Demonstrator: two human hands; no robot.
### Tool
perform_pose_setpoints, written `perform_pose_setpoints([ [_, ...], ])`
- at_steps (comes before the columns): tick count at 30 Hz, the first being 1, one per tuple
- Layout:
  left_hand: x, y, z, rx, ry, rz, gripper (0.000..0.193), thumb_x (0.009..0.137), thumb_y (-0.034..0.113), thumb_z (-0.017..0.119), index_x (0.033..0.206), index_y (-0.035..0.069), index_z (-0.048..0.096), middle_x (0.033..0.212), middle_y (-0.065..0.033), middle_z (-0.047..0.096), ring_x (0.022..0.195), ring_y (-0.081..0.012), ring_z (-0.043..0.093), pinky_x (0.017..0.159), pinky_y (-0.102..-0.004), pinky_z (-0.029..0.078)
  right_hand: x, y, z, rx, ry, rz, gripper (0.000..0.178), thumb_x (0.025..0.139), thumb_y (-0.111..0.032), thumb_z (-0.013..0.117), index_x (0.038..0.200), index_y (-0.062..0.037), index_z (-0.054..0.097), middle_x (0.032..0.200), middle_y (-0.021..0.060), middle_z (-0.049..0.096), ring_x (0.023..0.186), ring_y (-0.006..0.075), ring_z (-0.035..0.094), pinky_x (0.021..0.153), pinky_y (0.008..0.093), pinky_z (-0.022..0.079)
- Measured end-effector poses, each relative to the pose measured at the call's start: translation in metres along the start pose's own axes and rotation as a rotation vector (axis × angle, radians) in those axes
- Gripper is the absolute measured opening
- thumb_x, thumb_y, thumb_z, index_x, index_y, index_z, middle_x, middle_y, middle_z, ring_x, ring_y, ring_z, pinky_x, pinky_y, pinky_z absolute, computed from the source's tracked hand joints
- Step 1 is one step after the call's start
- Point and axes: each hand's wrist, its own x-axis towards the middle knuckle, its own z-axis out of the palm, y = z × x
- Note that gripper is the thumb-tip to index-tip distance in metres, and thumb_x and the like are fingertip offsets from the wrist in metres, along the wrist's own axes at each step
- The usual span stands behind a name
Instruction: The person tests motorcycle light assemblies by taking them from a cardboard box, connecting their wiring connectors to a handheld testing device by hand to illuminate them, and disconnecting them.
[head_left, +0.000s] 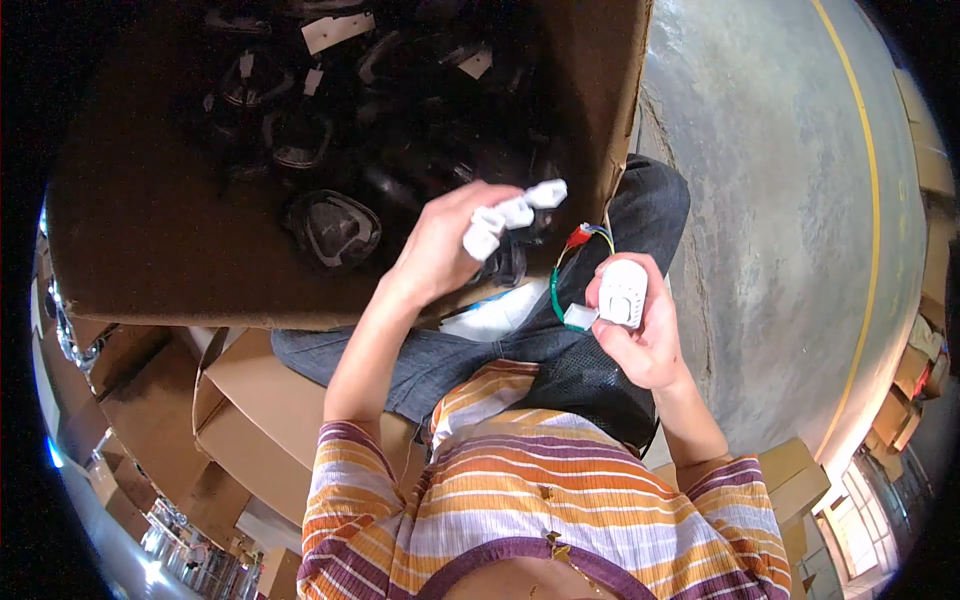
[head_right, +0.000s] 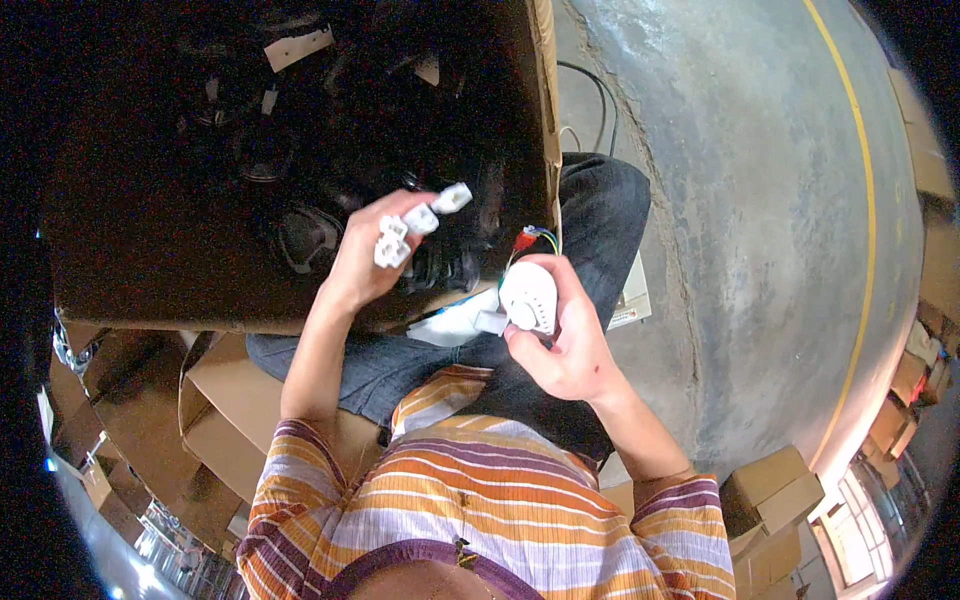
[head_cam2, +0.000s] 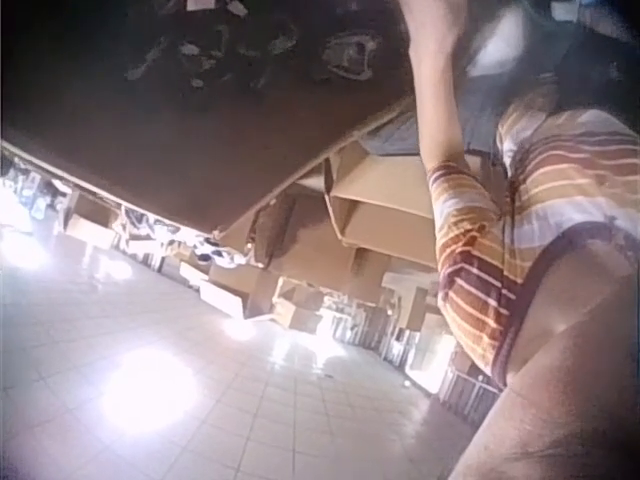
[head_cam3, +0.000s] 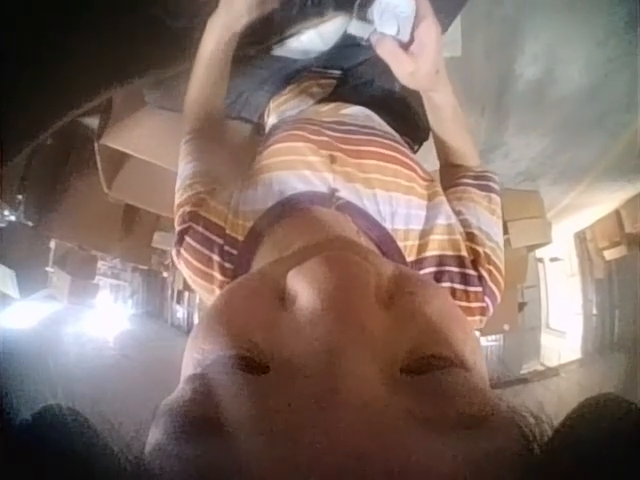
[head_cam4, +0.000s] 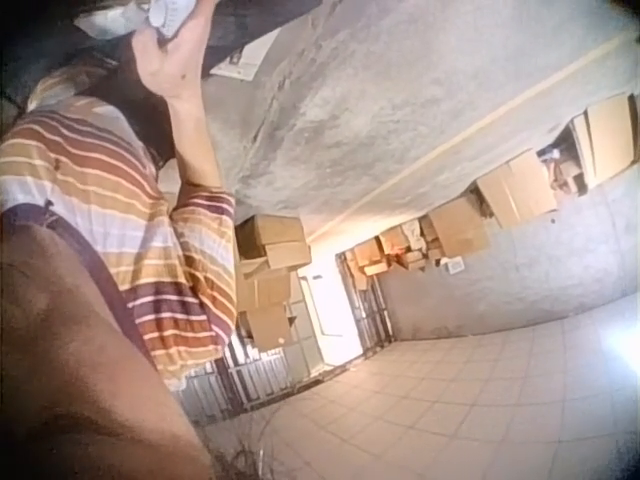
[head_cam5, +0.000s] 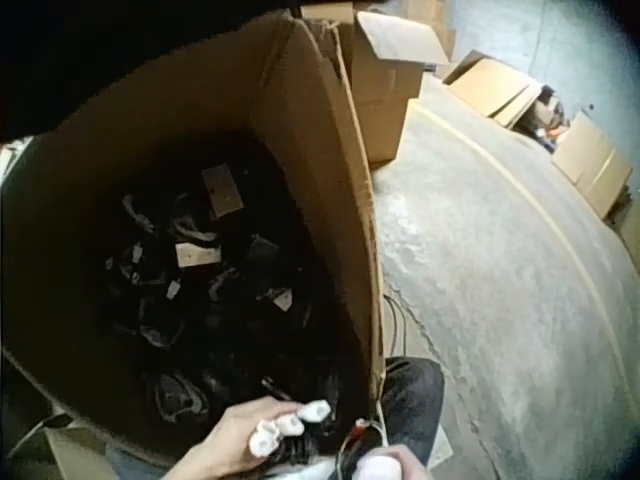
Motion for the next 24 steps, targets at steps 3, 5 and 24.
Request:
perform_pose_setpoints([
  [3, -0.022, 0.010, 0.006, -0.063, -0.003, -0.003, 0.028, 0.061, -0.002, 0.051, 0.089, 0.003, 0.051, 0.068, -0.0095, 0.049, 0.061, -0.0221, 0.049, 0.055, -0.0255, 0.039, 0.003, -0.005, 0.001, 0.073, 0.052, 0.026, 0.040, 0.060, 0.002, 0.048, 0.098, -0.0003, 0.034, 0.079, 0.0035, 0.045, 0.072, 0.0079, 0.044, 0.064, 0.0195, 0.036],
  [5, -0.034, 0.012, 0.013, -0.101, 0.012, -0.020, 0.029, 0.060, 0.000, 0.053, 0.089, 0.003, 0.053, 0.068, -0.0078, 0.050, 0.060, -0.0184, 0.050, 0.054, -0.0234, 0.039, 0.005, -0.006, 0.004, 0.083, 0.115, 0.022, 0.040, 0.059, 0.000, 0.049, 0.097, -0.0015, 0.037, 0.075, 0.0050, 0.047, 0.062, 0.0077, 0.045, 0.052, 0.0179, 0.037],
  [24, -0.056, 0.019, 0.033, 0.012, 0.081, 0.070, 0.032, 0.058, 0.007, 0.057, 0.089, 0.004, 0.054, 0.070, -0.0066, 0.052, 0.058, -0.0185, 0.050, 0.049, -0.0264, 0.038, -0.005, 0.003, 0.000, 0.044, 0.078, 0.161, 0.039, 0.062, 0.001, 0.049, 0.099, -0.0004, 0.035, 0.078, 0.0026, 0.044, 0.072, 0.0078, 0.043, 0.064, 0.0204, 0.037],
])
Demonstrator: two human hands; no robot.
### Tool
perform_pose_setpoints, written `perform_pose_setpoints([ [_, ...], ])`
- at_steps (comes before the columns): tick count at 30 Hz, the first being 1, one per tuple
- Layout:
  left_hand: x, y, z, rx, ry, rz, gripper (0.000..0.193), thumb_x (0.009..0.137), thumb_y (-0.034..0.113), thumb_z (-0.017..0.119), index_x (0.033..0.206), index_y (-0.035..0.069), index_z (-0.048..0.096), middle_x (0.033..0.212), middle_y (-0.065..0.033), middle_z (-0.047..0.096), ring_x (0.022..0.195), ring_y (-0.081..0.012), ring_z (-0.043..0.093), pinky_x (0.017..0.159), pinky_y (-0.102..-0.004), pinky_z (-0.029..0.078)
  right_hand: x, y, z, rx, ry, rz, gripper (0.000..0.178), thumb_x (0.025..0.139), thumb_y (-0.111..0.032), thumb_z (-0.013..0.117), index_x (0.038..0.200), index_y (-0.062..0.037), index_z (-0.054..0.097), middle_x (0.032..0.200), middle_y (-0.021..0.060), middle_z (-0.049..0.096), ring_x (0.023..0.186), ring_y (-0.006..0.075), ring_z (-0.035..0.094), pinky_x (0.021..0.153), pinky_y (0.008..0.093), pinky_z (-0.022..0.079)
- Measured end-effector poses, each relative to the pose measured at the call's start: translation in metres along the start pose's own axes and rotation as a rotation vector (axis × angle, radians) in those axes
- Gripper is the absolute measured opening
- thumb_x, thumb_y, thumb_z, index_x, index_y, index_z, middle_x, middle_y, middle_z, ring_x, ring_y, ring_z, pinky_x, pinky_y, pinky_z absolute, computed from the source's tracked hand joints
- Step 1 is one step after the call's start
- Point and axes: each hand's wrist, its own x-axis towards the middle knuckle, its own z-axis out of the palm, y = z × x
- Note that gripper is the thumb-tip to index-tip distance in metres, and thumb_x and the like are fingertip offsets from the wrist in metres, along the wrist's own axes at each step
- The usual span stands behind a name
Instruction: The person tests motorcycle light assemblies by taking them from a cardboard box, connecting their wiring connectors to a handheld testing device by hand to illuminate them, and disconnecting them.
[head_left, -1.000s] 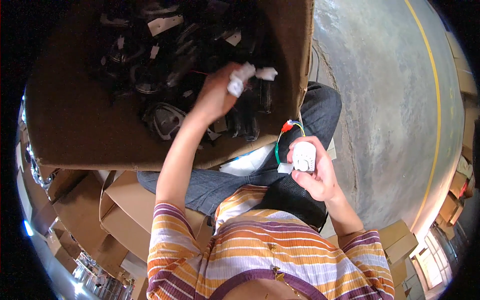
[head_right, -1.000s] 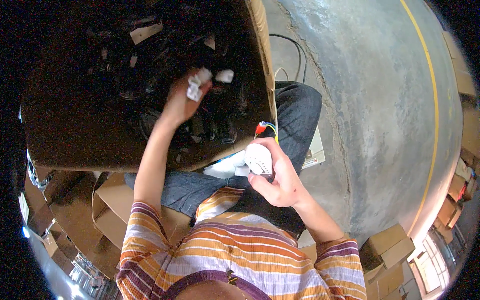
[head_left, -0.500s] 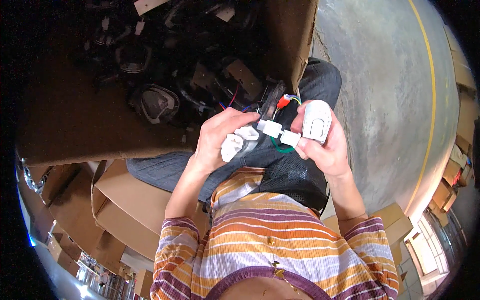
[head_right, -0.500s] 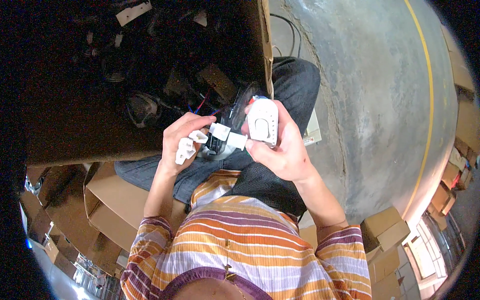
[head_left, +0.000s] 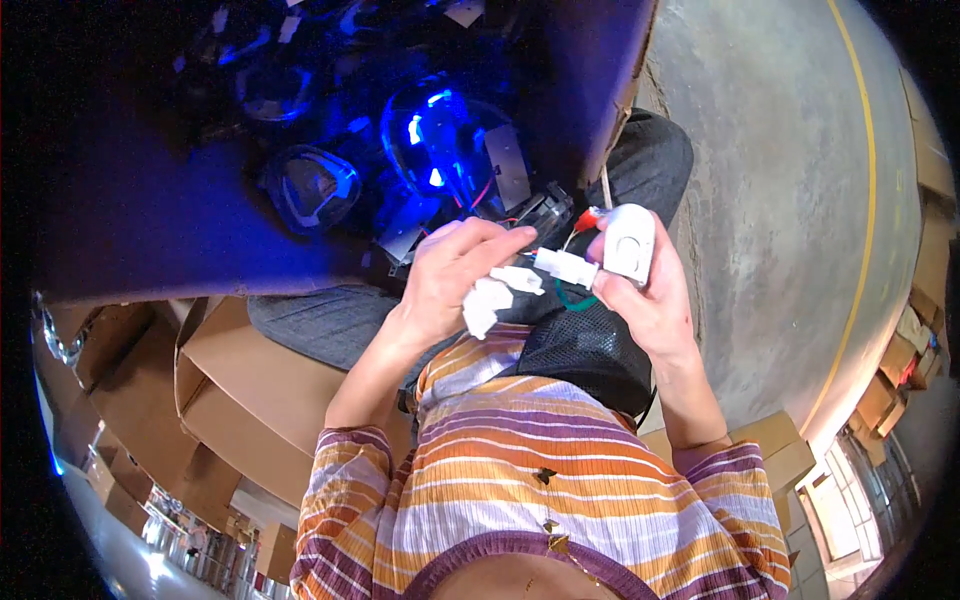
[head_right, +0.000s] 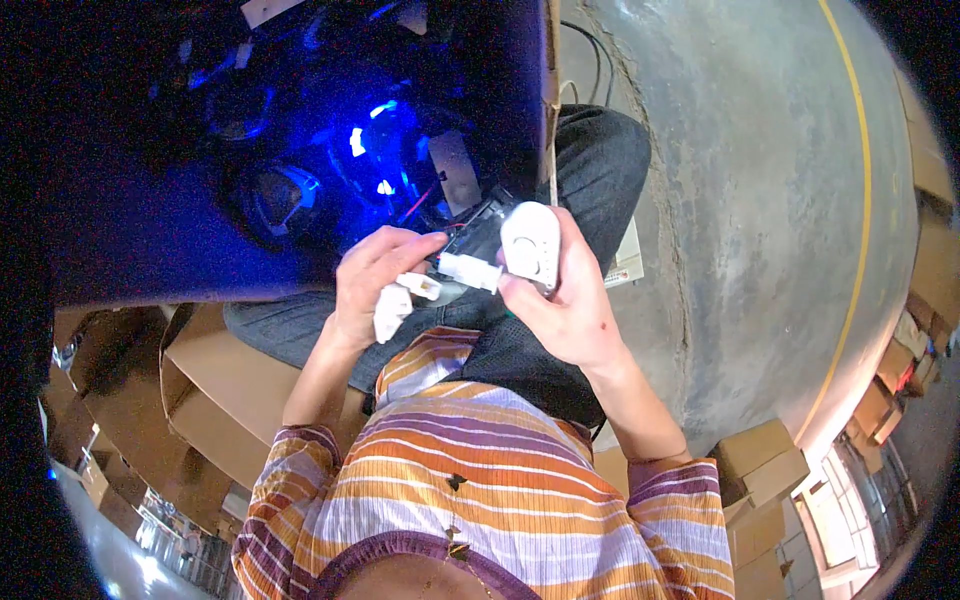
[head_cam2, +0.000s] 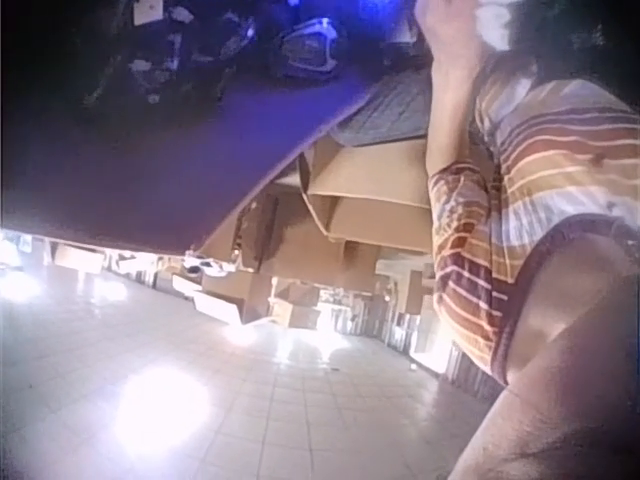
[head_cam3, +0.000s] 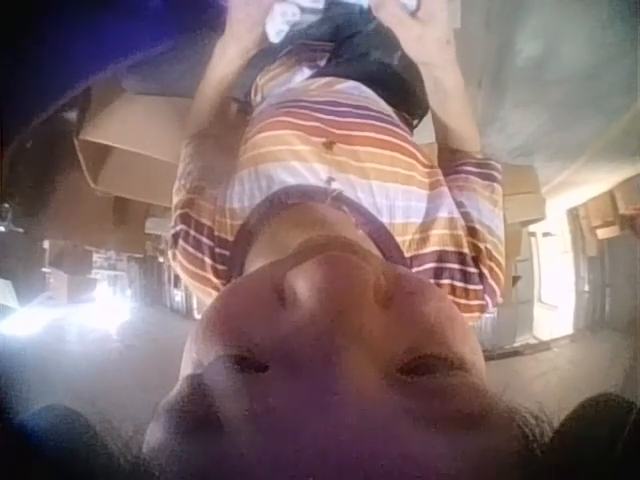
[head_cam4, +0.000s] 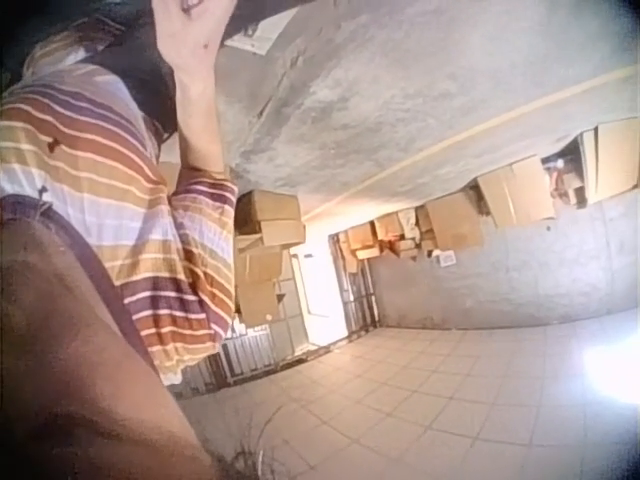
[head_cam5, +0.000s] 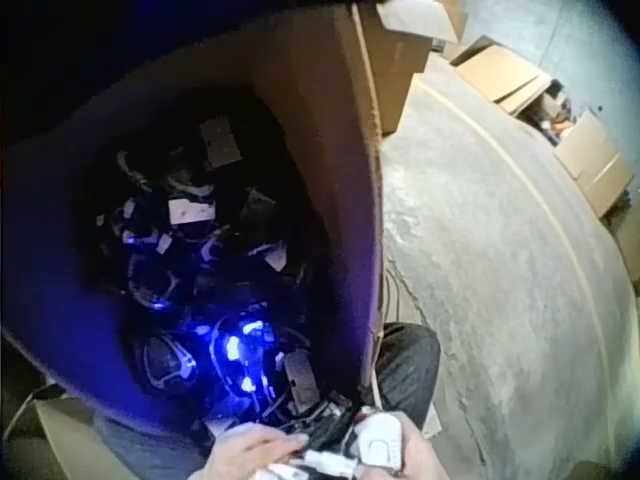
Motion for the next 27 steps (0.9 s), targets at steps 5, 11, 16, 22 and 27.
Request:
perform_pose_setpoints([
  [5, -0.006, -0.002, 0.001, 0.039, 0.004, 0.009, 0.032, 0.058, 0.008, 0.057, 0.089, 0.004, 0.053, 0.070, -0.0066, 0.051, 0.057, -0.0187, 0.050, 0.049, -0.0265, 0.038, -0.001, 0.003, 0.007, 0.199, -0.019, 0.002, 0.045, 0.060, 0.002, 0.047, 0.102, 0.0000, 0.032, 0.081, 0.0041, 0.043, 0.073, 0.0085, 0.041, 0.064, 0.0190, 0.034],
  [11, -0.010, -0.001, 0.001, 0.053, -0.008, 0.007, 0.032, 0.059, 0.007, 0.055, 0.091, 0.004, 0.052, 0.070, -0.0061, 0.051, 0.058, -0.0184, 0.050, 0.050, -0.0261, 0.039, 0.005, 0.009, 0.009, 0.125, 0.082, -0.017, 0.036, 0.066, -0.001, 0.041, 0.101, 0.0009, 0.033, 0.076, 0.0031, 0.042, 0.057, 0.0054, 0.037, 0.049, 0.0168, 0.031],
  [16, -0.013, 0.003, 0.002, 0.101, -0.029, 0.001, 0.031, 0.061, 0.005, 0.049, 0.093, 0.004, 0.051, 0.068, -0.0050, 0.049, 0.058, -0.0184, 0.049, 0.049, -0.0274, 0.039, 0.007, 0.008, 0.014, -0.044, 0.085, -0.031, 0.025, 0.073, -0.010, 0.042, 0.095, 0.0006, 0.037, 0.072, 0.0022, 0.042, 0.058, 0.0050, 0.036, 0.050, 0.0170, 0.030],
  [22, -0.013, 0.004, -0.003, 0.145, -0.008, 0.022, 0.031, 0.060, 0.007, 0.050, 0.090, 0.003, 0.051, 0.069, -0.0046, 0.051, 0.058, -0.0190, 0.050, 0.050, -0.0274, 0.038, 0.006, 0.012, 0.016, -0.089, 0.057, -0.085, 0.025, 0.076, -0.017, 0.043, 0.093, 0.0009, 0.039, 0.073, 0.0034, 0.044, 0.063, 0.0070, 0.040, 0.054, 0.0174, 0.032],
  [27, -0.008, 0.005, -0.040, 0.139, 0.377, -0.025, 0.024, 0.058, 0.010, 0.055, 0.082, 0.006, 0.056, 0.075, -0.0057, 0.053, 0.065, -0.0186, 0.052, 0.057, -0.0277, 0.039, 0.012, 0.003, 0.000, 0.015, 0.112, -0.155, 0.028, 0.077, -0.025, 0.039, 0.091, -0.0010, 0.042, 0.068, 0.0028, 0.048, 0.048, 0.0030, 0.038, 0.039, 0.0149, 0.027],
])
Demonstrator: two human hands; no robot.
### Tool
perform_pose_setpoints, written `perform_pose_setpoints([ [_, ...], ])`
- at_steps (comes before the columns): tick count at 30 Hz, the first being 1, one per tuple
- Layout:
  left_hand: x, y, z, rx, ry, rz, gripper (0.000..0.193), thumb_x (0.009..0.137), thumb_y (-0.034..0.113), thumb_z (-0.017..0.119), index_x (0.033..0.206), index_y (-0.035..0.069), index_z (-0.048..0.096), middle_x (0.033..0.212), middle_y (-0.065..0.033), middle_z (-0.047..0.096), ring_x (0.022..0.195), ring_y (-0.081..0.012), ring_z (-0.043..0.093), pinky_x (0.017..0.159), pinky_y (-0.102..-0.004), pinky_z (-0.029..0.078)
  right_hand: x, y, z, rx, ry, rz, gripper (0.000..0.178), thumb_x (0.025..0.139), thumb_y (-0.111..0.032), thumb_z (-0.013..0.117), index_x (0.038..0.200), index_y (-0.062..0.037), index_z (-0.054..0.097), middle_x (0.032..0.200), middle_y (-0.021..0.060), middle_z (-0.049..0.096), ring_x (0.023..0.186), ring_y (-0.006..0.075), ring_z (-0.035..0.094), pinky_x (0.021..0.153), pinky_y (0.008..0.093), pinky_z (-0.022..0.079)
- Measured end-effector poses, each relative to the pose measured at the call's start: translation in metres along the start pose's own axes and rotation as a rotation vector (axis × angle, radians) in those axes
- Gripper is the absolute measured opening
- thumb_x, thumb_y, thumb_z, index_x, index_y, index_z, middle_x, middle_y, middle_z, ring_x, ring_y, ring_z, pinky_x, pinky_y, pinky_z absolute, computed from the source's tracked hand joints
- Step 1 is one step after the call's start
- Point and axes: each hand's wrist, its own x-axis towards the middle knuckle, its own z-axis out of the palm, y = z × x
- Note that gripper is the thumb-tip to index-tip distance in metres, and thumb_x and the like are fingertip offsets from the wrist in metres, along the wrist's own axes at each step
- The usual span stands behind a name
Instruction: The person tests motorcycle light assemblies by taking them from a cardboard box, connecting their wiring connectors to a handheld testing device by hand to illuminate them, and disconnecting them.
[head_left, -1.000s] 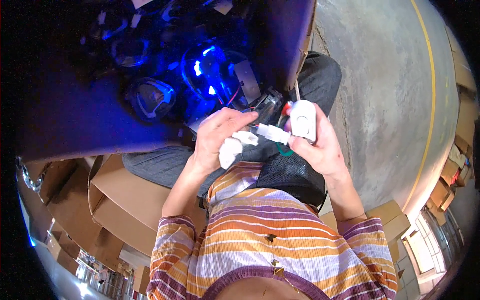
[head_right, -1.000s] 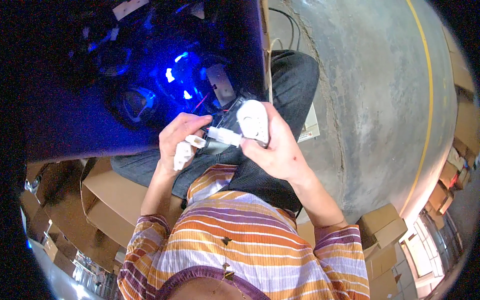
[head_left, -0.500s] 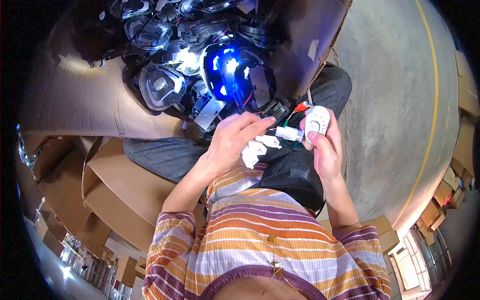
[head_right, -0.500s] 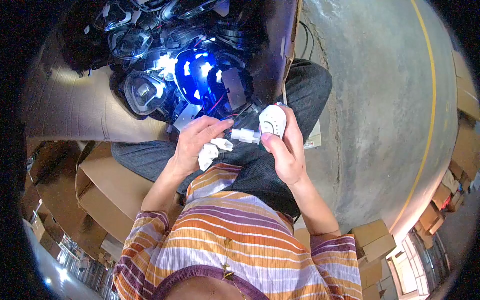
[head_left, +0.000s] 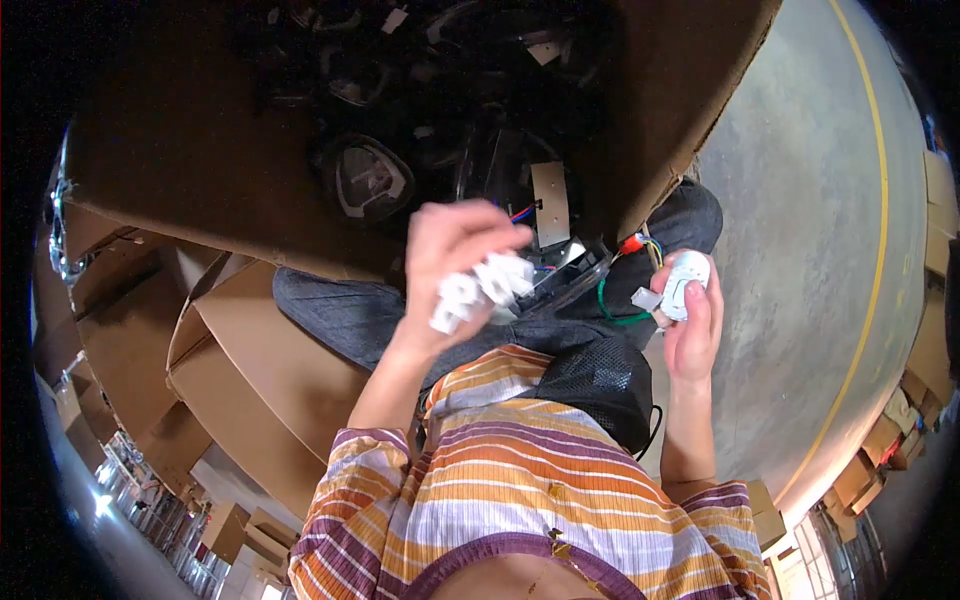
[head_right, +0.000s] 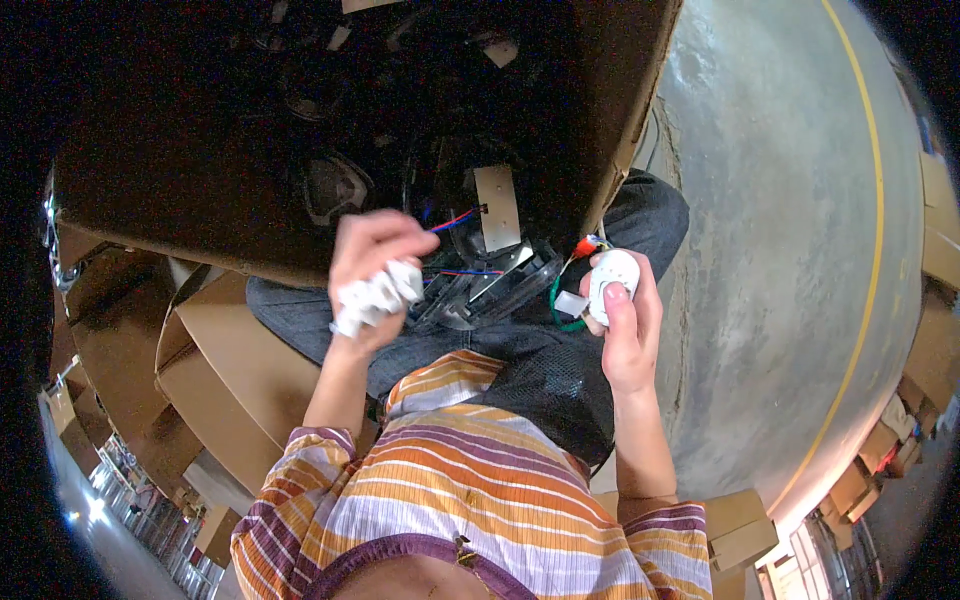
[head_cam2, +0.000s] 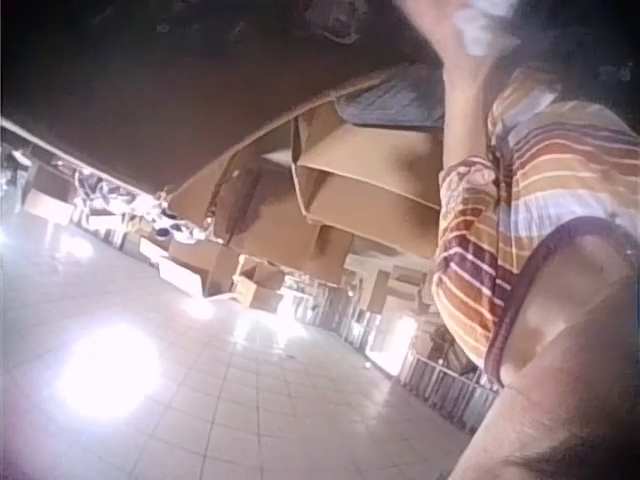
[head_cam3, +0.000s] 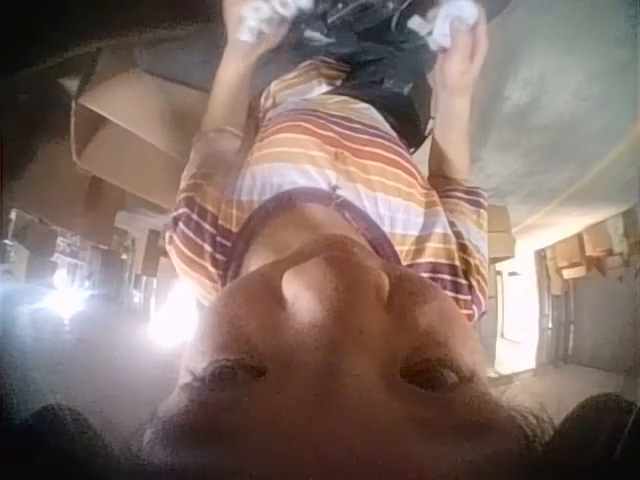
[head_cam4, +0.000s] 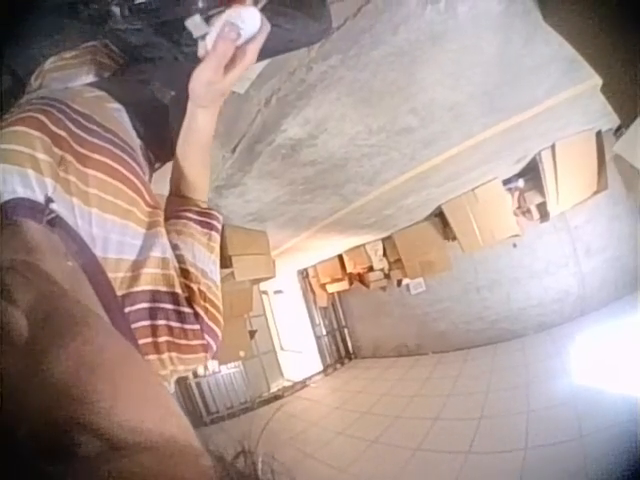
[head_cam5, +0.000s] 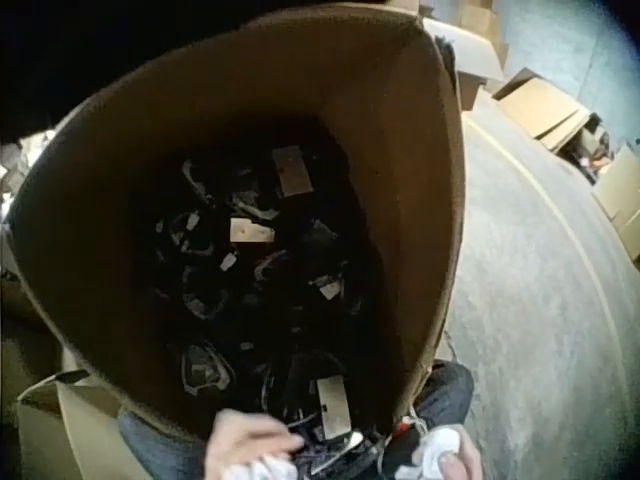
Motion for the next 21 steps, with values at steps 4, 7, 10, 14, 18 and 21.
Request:
perform_pose_setpoints([
  [4, 0.021, -0.020, -0.011, -0.386, 0.233, -0.177, 0.023, 0.078, 0.019, 0.042, 0.087, 0.002, 0.053, 0.091, -0.0107, 0.050, 0.066, -0.0154, 0.046, 0.064, -0.0287, 0.038, 0.002, 0.001, 0.004, -0.094, -0.010, -0.035, 0.031, 0.076, -0.030, 0.041, 0.090, -0.0024, 0.042, 0.067, 0.0037, 0.048, 0.052, 0.0048, 0.041, 0.039, 0.0158, 0.027],
  [7, 0.032, -0.031, -0.025, -0.785, 0.489, -0.594, 0.023, 0.081, 0.017, 0.038, 0.088, -0.001, 0.049, 0.052, -0.0028, 0.045, 0.043, -0.0075, 0.037, 0.038, -0.0185, 0.027, 0.000, -0.004, 0.010, -0.059, -0.031, -0.011, 0.030, 0.076, -0.028, 0.041, 0.090, -0.0014, 0.043, 0.066, 0.0022, 0.049, 0.049, 0.0037, 0.039, 0.042, 0.0158, 0.030],
  [10, 0.055, -0.052, -0.035, -0.794, 0.557, -0.568, 0.013, 0.077, 0.008, 0.045, 0.087, 0.000, 0.050, 0.049, 0.0029, 0.036, 0.040, -0.0058, 0.029, 0.037, -0.0183, 0.023, 0.000, -0.006, 0.011, -0.062, -0.059, 0.000, 0.030, 0.076, -0.028, 0.041, 0.090, -0.0013, 0.043, 0.067, 0.0024, 0.048, 0.051, 0.0038, 0.039, 0.043, 0.0157, 0.030],
  [14, 0.088, -0.090, -0.047, -0.579, 0.609, -0.467, 0.017, 0.072, 0.004, 0.051, 0.089, 0.000, 0.050, 0.069, -0.0045, 0.053, 0.048, -0.0093, 0.040, 0.042, -0.0238, 0.032, -0.002, -0.008, 0.014, -0.063, -0.092, 0.018, 0.031, 0.076, -0.028, 0.041, 0.091, -0.0008, 0.042, 0.069, 0.0028, 0.047, 0.056, 0.0045, 0.040, 0.047, 0.0158, 0.032],
  [18, 0.107, -0.157, -0.058, 0.355, 0.294, -0.492, 0.033, 0.068, 0.022, 0.056, 0.090, -0.002, 0.050, 0.085, -0.0140, 0.055, 0.073, -0.0262, 0.052, 0.059, -0.0363, 0.042, -0.001, -0.007, 0.019, -0.072, -0.062, -0.052, 0.029, 0.075, -0.029, 0.042, 0.088, -0.0034, 0.042, 0.064, 0.0023, 0.047, 0.046, 0.0027, 0.035, 0.037, 0.0151, 0.023],
  [21, 0.116, -0.177, -0.056, 0.719, 0.039, -0.652, 0.040, 0.067, 0.031, 0.055, 0.090, -0.002, 0.051, 0.085, -0.0173, 0.054, 0.080, -0.0322, 0.051, 0.065, -0.0400, 0.043, 0.001, -0.009, 0.016, -0.078, -0.068, -0.031, 0.030, 0.075, -0.030, 0.042, 0.089, -0.0030, 0.042, 0.064, 0.0025, 0.047, 0.047, 0.0029, 0.036, 0.037, 0.0150, 0.023],
])
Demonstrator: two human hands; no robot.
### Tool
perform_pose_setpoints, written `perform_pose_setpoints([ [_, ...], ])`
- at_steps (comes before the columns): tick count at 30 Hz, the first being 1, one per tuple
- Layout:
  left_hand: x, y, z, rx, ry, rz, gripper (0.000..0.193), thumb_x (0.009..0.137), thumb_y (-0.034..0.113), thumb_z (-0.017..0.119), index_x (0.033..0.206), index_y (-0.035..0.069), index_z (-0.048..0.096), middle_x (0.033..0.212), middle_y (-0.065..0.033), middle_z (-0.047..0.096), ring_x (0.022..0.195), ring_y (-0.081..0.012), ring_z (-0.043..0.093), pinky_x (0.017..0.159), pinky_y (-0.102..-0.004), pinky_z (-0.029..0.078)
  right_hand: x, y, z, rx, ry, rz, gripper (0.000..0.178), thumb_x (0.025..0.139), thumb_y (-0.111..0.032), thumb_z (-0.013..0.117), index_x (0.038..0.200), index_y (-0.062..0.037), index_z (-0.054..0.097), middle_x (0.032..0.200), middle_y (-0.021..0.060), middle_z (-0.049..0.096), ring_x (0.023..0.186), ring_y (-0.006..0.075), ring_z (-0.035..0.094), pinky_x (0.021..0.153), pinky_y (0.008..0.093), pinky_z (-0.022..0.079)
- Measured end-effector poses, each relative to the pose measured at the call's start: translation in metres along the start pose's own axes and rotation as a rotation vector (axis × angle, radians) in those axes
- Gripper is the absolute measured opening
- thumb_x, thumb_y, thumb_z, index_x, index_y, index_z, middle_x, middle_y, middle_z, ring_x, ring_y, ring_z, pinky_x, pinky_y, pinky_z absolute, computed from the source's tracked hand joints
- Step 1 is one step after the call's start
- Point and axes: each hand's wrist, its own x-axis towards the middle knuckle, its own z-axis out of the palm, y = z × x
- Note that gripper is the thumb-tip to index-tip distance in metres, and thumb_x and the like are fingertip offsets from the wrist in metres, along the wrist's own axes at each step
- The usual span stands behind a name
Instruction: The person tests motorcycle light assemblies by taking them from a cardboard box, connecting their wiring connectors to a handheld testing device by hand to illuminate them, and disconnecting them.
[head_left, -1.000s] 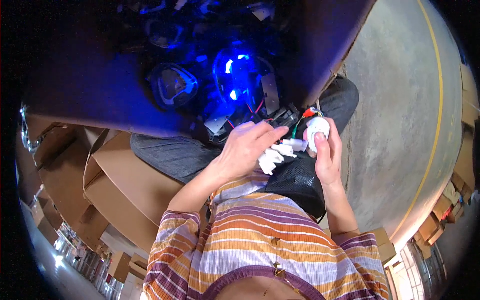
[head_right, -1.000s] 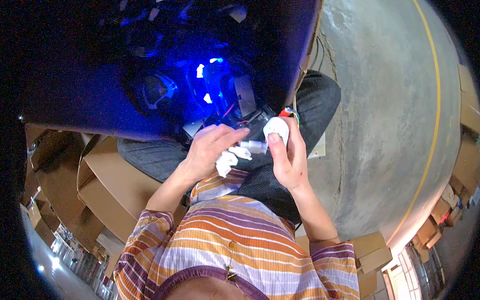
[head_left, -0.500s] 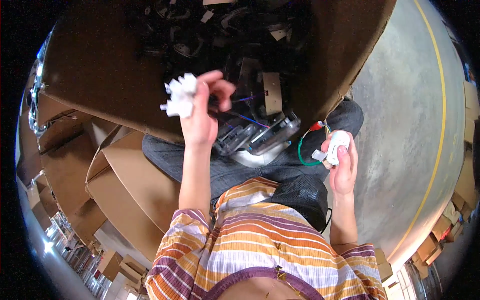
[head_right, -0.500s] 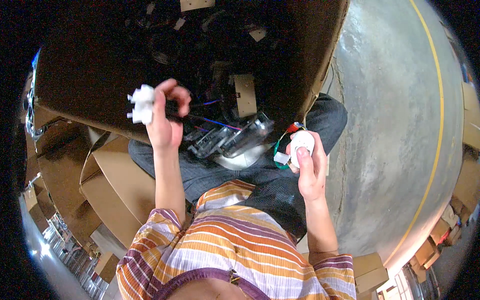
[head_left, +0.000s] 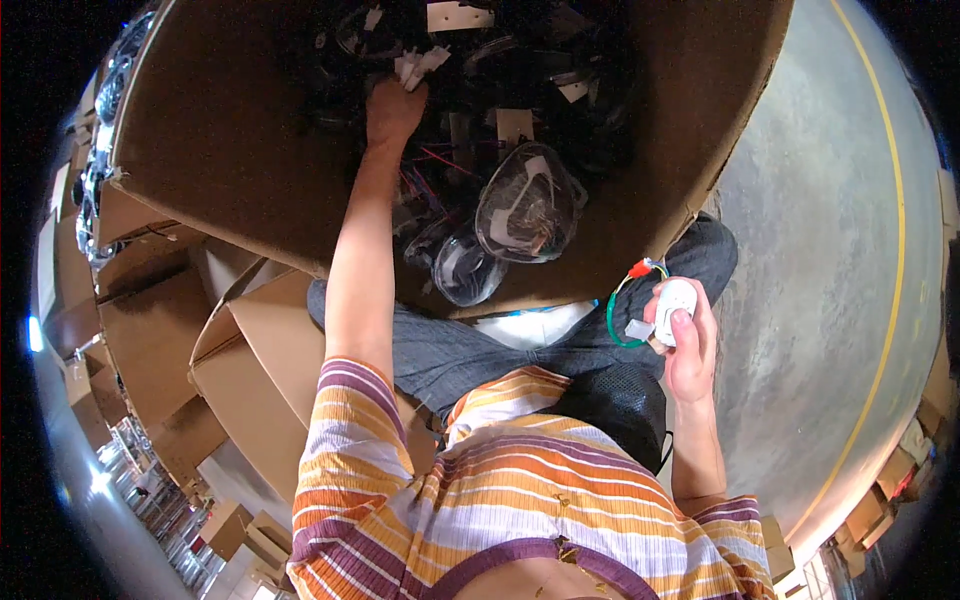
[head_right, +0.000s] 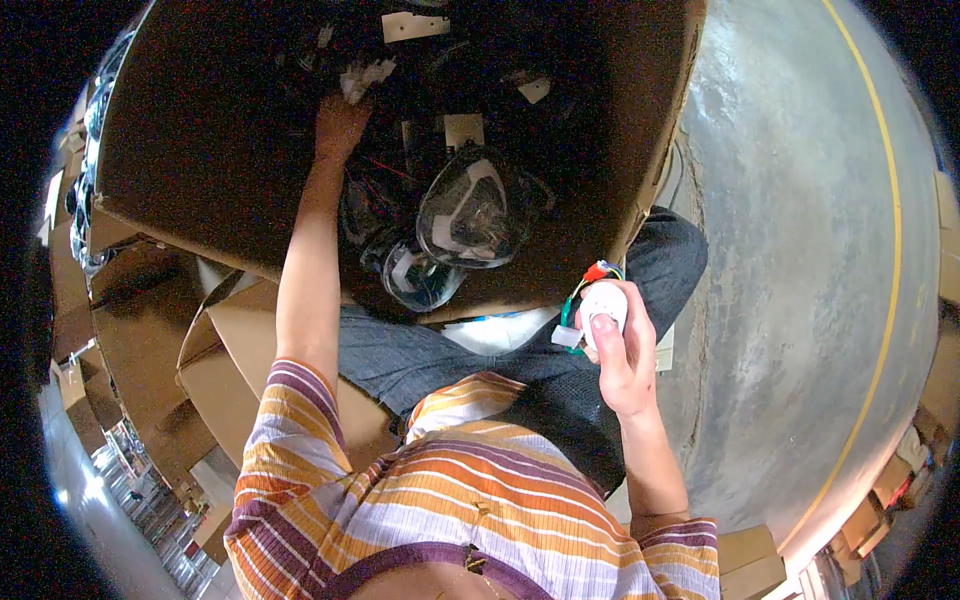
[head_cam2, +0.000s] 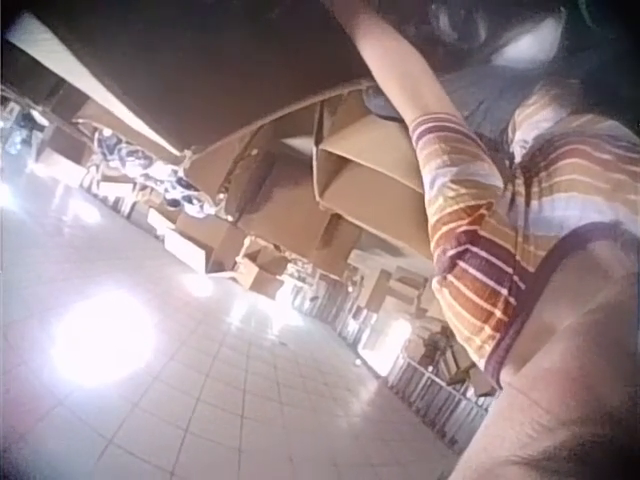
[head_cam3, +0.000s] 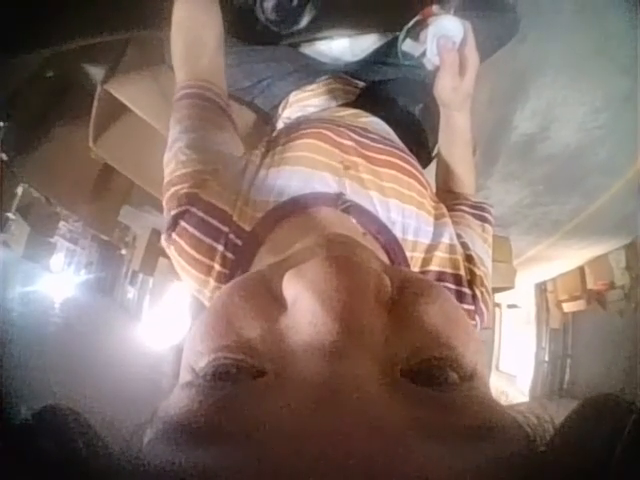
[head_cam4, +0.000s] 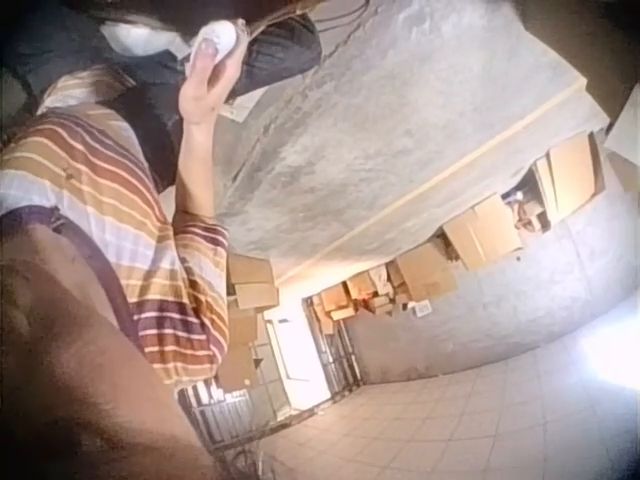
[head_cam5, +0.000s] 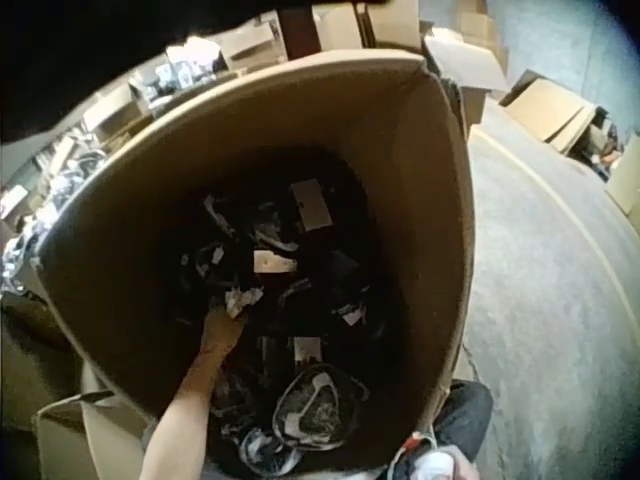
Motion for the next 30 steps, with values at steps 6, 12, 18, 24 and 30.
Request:
perform_pose_setpoints([
  [6, 0.004, 0.003, -0.014, 0.210, 0.063, 0.096, 0.032, 0.068, 0.029, 0.052, 0.083, 0.000, 0.054, 0.077, -0.0181, 0.055, 0.072, -0.0327, 0.053, 0.060, -0.0397, 0.043, 0.004, -0.006, -0.003, -0.003, -0.031, -0.058, 0.031, 0.074, -0.030, 0.043, 0.089, -0.0019, 0.042, 0.065, 0.0029, 0.048, 0.049, 0.0036, 0.038, 0.039, 0.0148, 0.025],
  [12, -0.063, -0.028, -0.016, -0.285, 0.326, 0.212, 0.018, 0.069, 0.019, 0.050, 0.080, 0.006, 0.056, 0.072, -0.0161, 0.055, 0.063, -0.0301, 0.054, 0.055, -0.0360, 0.044, -0.006, 0.030, -0.006, 0.126, 0.011, 0.114, 0.037, 0.075, -0.010, 0.040, 0.111, 0.0012, 0.033, 0.087, 0.0082, 0.049, 0.072, 0.0134, 0.049, 0.065, 0.0230, 0.040],
  [18, -0.129, 0.001, -0.016, -0.882, 0.215, 0.324, 0.031, 0.067, 0.021, 0.052, 0.098, 0.015, 0.050, 0.077, -0.0099, 0.048, 0.067, -0.0237, 0.050, 0.055, -0.0323, 0.043, -0.007, 0.029, -0.014, 0.023, -0.143, 0.073, 0.038, 0.080, -0.015, 0.039, 0.114, 0.0005, 0.029, 0.086, 0.0089, 0.048, 0.067, 0.0117, 0.044, 0.060, 0.0207, 0.037],
  [24, -0.170, 0.005, -0.092, -0.486, 0.437, 0.547, 0.033, 0.062, 0.010, 0.057, 0.094, 0.008, 0.051, 0.080, -0.0087, 0.047, 0.061, -0.0210, 0.049, 0.051, -0.0285, 0.042, 0.007, 0.021, -0.001, -0.058, -0.216, 0.027, 0.024, 0.080, -0.018, 0.038, 0.099, -0.0023, 0.038, 0.071, 0.0038, 0.045, 0.059, 0.0076, 0.039, 0.050, 0.0175, 0.031],
  [30, -0.197, 0.016, -0.098, -1.085, 0.189, 0.523, 0.014, 0.064, 0.006, 0.056, 0.078, 0.005, 0.055, 0.071, -0.0075, 0.056, 0.063, -0.0205, 0.055, 0.056, -0.0269, 0.043, 0.001, 0.011, 0.003, -0.056, -0.336, -0.015, 0.035, 0.068, -0.003, 0.046, 0.102, -0.0037, 0.036, 0.078, 0.0038, 0.044, 0.058, 0.0062, 0.037, 0.048, 0.0148, 0.029],
])
